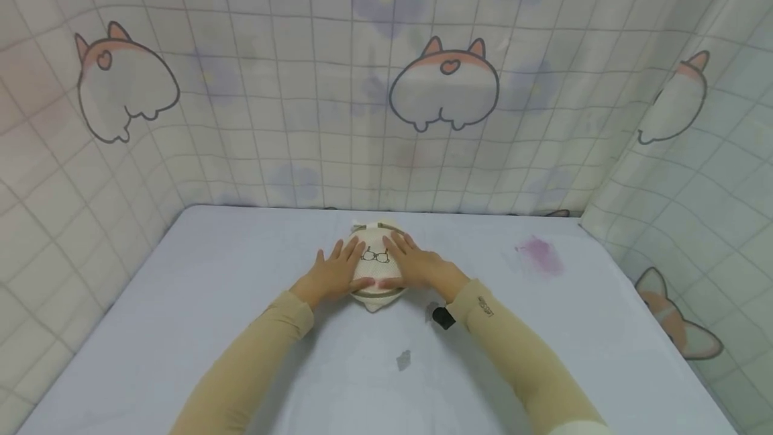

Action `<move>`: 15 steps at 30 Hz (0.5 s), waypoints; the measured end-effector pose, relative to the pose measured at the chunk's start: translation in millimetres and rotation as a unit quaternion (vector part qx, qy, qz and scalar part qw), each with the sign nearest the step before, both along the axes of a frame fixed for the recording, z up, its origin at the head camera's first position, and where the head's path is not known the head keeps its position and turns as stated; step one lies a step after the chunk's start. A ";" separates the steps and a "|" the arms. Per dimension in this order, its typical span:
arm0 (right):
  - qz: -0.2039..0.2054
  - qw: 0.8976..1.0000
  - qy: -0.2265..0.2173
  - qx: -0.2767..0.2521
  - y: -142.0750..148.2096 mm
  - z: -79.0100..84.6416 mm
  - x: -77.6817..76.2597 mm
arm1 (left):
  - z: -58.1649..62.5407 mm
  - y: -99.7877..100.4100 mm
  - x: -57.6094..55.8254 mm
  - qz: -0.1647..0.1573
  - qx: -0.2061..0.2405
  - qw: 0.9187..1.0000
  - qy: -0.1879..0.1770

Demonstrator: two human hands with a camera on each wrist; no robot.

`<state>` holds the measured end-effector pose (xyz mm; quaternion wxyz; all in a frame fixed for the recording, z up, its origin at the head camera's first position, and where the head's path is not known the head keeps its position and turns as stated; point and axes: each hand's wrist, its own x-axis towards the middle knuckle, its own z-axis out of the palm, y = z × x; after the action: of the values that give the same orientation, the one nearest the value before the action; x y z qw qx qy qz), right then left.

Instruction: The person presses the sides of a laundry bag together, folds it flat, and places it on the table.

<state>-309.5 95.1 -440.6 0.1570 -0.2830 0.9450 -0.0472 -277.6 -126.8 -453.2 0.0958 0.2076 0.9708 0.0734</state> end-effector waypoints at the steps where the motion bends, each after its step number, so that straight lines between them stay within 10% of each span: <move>1: 0.002 1.000 0.003 -0.005 2.0 -0.3 0.7 | -0.8 0.2 -0.1 0.001 0.000 1.000 -0.001; 15: 0.022 0.999 -0.009 -0.028 15.7 -4.4 5.2 | -2.3 3.9 0.1 -0.003 -0.015 1.000 0.009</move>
<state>-304.3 110.8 -445.0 0.1584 -0.3079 0.9354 -0.0723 -277.4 -122.9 -455.5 0.0904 0.2093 0.9720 0.0572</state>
